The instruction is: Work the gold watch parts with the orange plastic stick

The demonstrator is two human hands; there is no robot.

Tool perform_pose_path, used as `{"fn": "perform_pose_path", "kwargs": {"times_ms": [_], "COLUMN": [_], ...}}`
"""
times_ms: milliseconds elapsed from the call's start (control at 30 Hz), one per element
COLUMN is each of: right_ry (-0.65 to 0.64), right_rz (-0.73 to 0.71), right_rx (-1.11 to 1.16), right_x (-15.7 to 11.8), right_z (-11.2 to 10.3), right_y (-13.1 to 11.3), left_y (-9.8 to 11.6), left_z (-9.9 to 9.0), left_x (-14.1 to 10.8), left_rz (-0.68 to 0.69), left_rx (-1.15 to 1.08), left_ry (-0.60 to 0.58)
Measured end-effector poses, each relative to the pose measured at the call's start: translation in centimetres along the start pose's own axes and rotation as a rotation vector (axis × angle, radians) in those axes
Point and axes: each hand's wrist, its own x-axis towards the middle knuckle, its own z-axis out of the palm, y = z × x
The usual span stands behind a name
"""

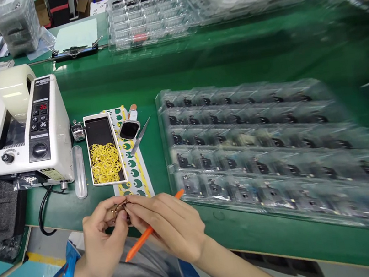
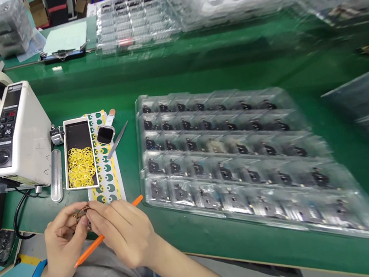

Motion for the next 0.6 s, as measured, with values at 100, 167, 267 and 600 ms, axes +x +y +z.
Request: {"fn": "perform_pose_path", "kwargs": {"times_ms": [100,167,267,600], "right_ry": [0.018,0.032,0.030,0.116], "right_rz": [0.022,0.044,0.045,0.127], "right_rx": [0.026,0.042,0.056,0.049], "right_x": [-0.1,-0.1,-0.1,-0.4], "right_z": [0.2,0.3,0.5,1.5], "right_y": [0.0,0.0,-0.3,-1.1], "left_y": [0.1,0.0,-0.1,-0.2], "left_z": [-0.1,-0.1,-0.1,0.1], "left_x": [0.0,0.0,0.0,0.0], "left_rz": [-0.006,-0.006,0.002,0.005], "left_rx": [-0.003,-0.014,-0.020,-0.088], "left_ry": [-0.003,-0.001,0.004,0.039]}}
